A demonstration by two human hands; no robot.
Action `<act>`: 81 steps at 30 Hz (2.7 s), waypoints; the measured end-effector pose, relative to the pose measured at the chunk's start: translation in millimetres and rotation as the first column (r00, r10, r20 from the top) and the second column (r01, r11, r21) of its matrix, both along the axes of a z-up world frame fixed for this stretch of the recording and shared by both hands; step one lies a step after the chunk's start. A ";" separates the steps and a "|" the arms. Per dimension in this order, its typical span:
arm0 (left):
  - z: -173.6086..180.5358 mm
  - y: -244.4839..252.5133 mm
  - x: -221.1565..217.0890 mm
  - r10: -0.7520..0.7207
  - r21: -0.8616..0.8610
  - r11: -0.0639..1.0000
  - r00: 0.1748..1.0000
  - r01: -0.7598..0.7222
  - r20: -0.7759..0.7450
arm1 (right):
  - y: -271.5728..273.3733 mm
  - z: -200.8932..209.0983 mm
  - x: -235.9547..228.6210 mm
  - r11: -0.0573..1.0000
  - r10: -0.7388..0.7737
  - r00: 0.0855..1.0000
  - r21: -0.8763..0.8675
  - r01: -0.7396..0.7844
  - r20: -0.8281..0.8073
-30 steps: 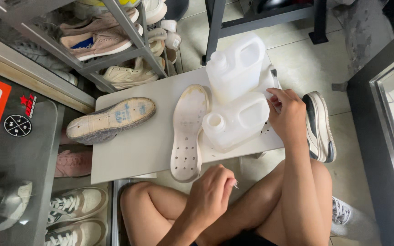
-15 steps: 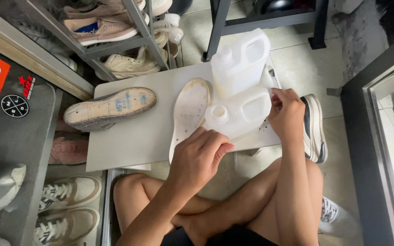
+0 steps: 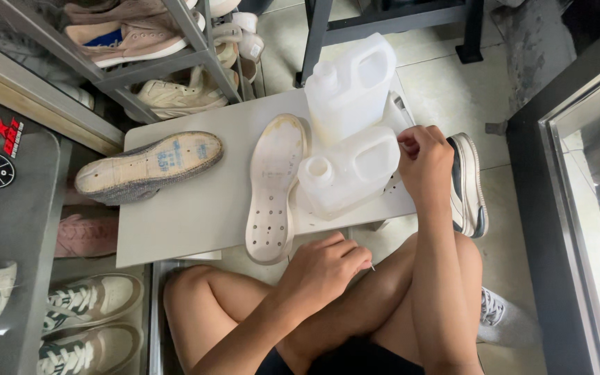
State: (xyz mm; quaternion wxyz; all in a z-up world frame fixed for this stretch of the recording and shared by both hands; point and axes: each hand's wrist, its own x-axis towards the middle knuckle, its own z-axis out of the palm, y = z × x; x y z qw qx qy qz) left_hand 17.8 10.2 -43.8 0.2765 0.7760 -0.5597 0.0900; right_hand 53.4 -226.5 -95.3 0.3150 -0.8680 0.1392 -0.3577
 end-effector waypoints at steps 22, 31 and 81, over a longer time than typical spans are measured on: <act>-27.8 1.4 1.7 0.202 0.337 0.932 0.963 -0.132 -0.180 | -1.2 -3.0 -2.1 0.998 -0.037 0.996 -0.045 0.041 0.080; 103.4 -3.2 23.4 0.291 -0.282 0.925 0.952 -0.255 0.094 | 0.4 -3.2 -3.6 0.997 -0.048 0.997 -0.059 0.052 0.064; -39.7 -5.4 -0.2 0.077 0.061 0.995 0.995 -0.074 -0.059 | 6.3 11.1 -12.1 0.993 -0.111 0.993 0.053 0.109 0.034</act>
